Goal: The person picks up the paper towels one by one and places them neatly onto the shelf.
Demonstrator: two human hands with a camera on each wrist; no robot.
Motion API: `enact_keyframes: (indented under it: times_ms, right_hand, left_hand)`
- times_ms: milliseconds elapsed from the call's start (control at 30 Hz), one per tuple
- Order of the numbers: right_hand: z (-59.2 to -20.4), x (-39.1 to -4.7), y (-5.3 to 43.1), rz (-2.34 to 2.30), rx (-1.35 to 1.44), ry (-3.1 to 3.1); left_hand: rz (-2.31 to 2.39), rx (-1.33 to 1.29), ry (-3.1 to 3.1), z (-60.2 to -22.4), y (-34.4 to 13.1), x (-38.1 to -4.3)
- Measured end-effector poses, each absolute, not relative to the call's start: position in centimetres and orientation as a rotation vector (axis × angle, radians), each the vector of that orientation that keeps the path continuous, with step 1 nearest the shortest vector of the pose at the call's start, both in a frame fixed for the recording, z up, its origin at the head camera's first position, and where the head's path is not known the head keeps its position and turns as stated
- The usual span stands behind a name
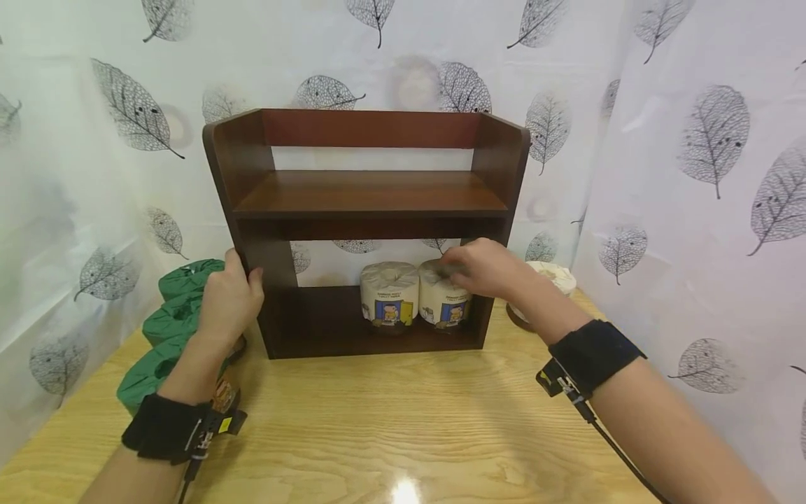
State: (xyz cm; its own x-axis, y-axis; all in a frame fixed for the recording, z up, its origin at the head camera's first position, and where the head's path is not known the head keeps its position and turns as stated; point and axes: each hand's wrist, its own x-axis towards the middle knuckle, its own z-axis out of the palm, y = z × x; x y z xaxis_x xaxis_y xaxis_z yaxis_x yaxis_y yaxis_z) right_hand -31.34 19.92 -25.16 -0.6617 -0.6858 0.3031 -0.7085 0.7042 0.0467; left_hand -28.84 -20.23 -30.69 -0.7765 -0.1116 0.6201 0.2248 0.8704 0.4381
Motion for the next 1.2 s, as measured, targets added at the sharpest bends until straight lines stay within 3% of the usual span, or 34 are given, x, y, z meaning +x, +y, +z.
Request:
enact_keyframes:
  times_ms: [433,1200]
  right_hand:
    - [-23.6,-29.6,24.2,0.164,1.198,-2.204]
    - [-23.0,-30.7,28.0,0.136,1.091,-2.149]
  left_hand:
    - [-0.663,-0.080,-2.371,-30.8,-20.1,-28.8]
    - [-0.667,-0.070,-2.374,-30.7,-20.3,-28.9]
